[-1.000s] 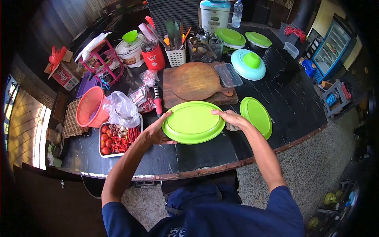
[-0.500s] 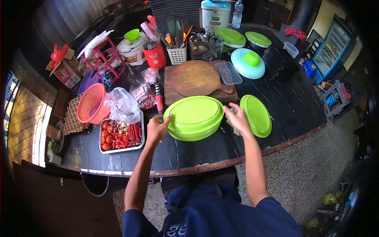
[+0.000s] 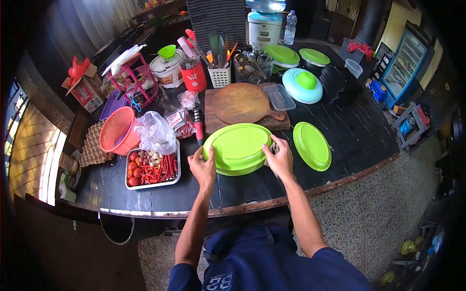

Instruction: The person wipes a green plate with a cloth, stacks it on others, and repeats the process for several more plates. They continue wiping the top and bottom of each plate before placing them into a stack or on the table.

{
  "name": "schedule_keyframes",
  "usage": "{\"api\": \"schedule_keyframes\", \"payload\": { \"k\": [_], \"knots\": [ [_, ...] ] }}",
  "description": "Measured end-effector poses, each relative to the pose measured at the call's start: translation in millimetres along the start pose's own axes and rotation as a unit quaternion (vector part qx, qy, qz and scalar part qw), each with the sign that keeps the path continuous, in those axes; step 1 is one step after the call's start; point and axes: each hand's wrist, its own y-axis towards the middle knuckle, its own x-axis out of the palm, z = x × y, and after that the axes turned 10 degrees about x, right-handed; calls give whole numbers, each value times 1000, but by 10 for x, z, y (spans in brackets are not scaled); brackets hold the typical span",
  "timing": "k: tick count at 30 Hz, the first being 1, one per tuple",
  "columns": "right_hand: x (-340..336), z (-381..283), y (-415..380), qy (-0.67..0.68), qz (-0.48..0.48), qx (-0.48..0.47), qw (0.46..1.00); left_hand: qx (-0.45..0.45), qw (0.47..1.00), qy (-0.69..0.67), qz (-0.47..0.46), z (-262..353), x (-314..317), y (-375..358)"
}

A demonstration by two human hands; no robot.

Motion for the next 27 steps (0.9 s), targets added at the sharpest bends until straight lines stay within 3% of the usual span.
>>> {"api": "schedule_keyframes", "payload": {
  "k": [4,6,7,9,10,12,14,16,17,18,20,23,25,27],
  "knots": [
    [22,61,-34,18,12,-7,1000,7,999,-21,-25,85,17,-91],
    [33,160,-6,115,-23,33,993,-7,961,-276,-20,233,20,-171],
    [9,199,-10,115,-21,33,993,-6,961,-277,-21,306,24,-213],
    [-51,280,-34,301,-119,124,938,-46,877,-472,-85,416,-3,-286],
    [-164,228,-94,327,-143,140,924,-47,877,-472,-84,427,-51,-304],
    [-335,306,-154,395,-151,226,878,-166,794,-571,-125,430,-158,-331],
    [-564,201,-274,450,-126,252,847,-174,792,-574,-117,349,-271,-385],
    [-685,618,-302,602,-148,315,719,-172,790,-575,-123,300,-419,-468],
    [-704,750,-355,730,-89,374,566,-180,782,-581,-135,241,-494,-515],
    [-780,655,-421,762,-109,357,530,-183,783,-578,-137,209,-543,-579],
    [-840,746,-573,702,-120,326,622,-224,749,-610,-130,146,-641,-698],
    [-840,1160,-716,664,-103,394,627,-252,731,-622,-127,27,-722,-852],
    [-853,1070,-749,657,-105,401,630,-271,691,-659,-123,-20,-764,-940],
    [-870,966,-786,651,-105,406,633,-272,696,-654,-115,-74,-759,-1013]
  ]
}}
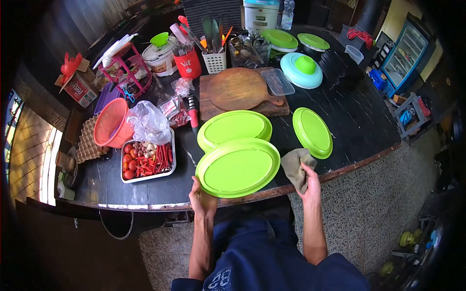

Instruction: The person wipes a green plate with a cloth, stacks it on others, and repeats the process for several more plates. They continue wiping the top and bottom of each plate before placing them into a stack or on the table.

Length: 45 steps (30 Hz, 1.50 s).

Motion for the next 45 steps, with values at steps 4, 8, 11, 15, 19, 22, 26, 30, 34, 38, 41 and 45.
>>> {"api": "schedule_keyframes", "payload": {
  "k": [4,8,11,15,19,22,26,30,34,38,41,45],
  "knots": [
    [295,99,-167,-88,58,-121,987,23,1000,6,-19,-33,-42,-48],
    [640,277,-305,-263,123,-347,892,44,999,25,-17,-47,-7,-53],
    [907,416,-443,-511,11,-525,681,82,992,68,-63,-124,126,-97],
    [1237,529,-564,-676,-166,-537,477,80,986,133,-54,-234,349,-169],
    [747,523,-218,-697,-94,-528,476,131,976,146,-92,-135,263,-179],
    [367,249,-241,-723,0,-446,528,154,982,111,-20,84,251,-160],
    [-96,-137,-385,-597,145,-398,682,145,985,95,-5,210,71,-120],
    [-137,-317,-466,-303,210,-385,846,99,991,72,-49,23,79,-100],
    [252,-111,-523,-408,210,-391,798,5,993,86,-77,-206,350,-162],
    [930,353,-543,-673,29,-499,545,-33,989,102,-97,-442,497,-204],
    [1111,695,-517,-702,-33,-477,528,-19,988,108,-112,-465,544,-214],
    [1284,941,-486,-708,-85,-476,515,-19,991,105,-83,-469,511,-235]
  ]
}}
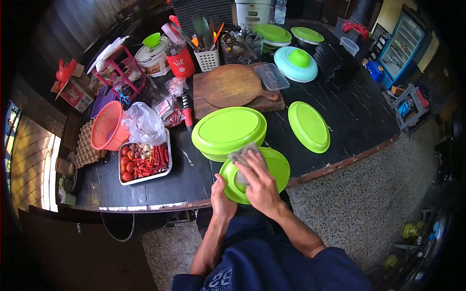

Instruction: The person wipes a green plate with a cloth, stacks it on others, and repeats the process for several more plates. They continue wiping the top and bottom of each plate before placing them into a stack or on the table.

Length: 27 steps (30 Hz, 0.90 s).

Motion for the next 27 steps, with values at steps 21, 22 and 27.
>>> {"api": "schedule_keyframes", "payload": {
  "k": [21,22,27],
  "knots": [
    [-268,718,-20,-47,92,-23,994,3,989,-141,50,327,-94,135],
    [-245,708,60,-47,115,-6,992,-13,990,-131,50,281,-65,120],
    [-45,190,206,6,78,19,997,-25,993,-108,31,109,128,100]
  ]
}}
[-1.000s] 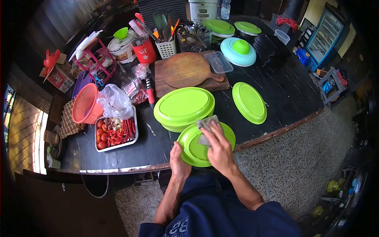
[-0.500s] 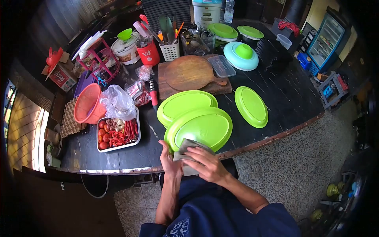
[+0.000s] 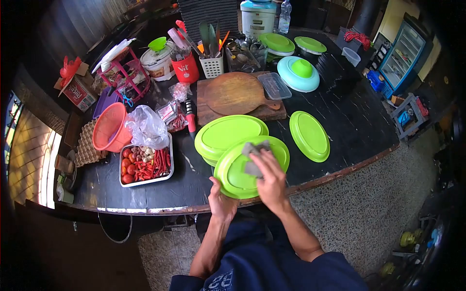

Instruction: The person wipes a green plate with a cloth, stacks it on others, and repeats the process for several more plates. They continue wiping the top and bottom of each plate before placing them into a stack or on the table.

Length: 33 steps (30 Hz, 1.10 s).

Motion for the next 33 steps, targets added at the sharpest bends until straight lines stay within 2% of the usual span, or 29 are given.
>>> {"api": "schedule_keyframes", "payload": {
  "k": [5,7,9,10,11,13,18,19,23,24,27,28,29,31,32,33],
  "knots": [
    [225,-259,-288,42,-86,-91,991,-21,999,-29,24,2,-172,26],
    [129,-302,-348,60,-140,-119,981,5,1000,-8,7,78,-286,42],
    [42,-203,-396,53,-162,-132,977,34,996,79,33,159,-236,39],
    [-5,-132,-404,44,-168,-156,972,36,996,73,32,248,-126,6],
    [-55,-60,-405,35,-174,-181,967,49,999,-4,20,241,-202,63],
    [-122,120,-390,10,-131,-179,975,43,998,-25,24,313,-197,58],
    [-231,455,-172,-52,-10,-79,995,29,998,-44,27,295,-253,29],
    [-267,449,-121,-59,-4,-43,997,25,999,-39,21,251,-248,18],
    [-152,175,77,-28,41,-28,998,-15,998,-65,22,99,-167,-39],
    [-125,29,56,-9,-2,-2,1000,-15,998,-62,5,93,-127,-51],
    [181,-205,-143,2,-66,-96,993,-13,997,-78,17,-24,-221,-30],
    [239,-298,-234,27,-89,-109,990,-25,996,-70,57,23,-119,-82],
    [276,-373,-330,52,-113,-122,985,-24,996,-69,57,8,-239,-80],
    [303,-380,-469,45,-145,-184,971,43,983,-151,-94,-45,-705,-44],
    [289,-351,-486,48,-165,-206,963,-6,976,-210,-54,3,-858,-21],
    [278,-306,-467,49,-183,-230,955,-31,990,-105,-90,140,-867,104]
  ]
}}
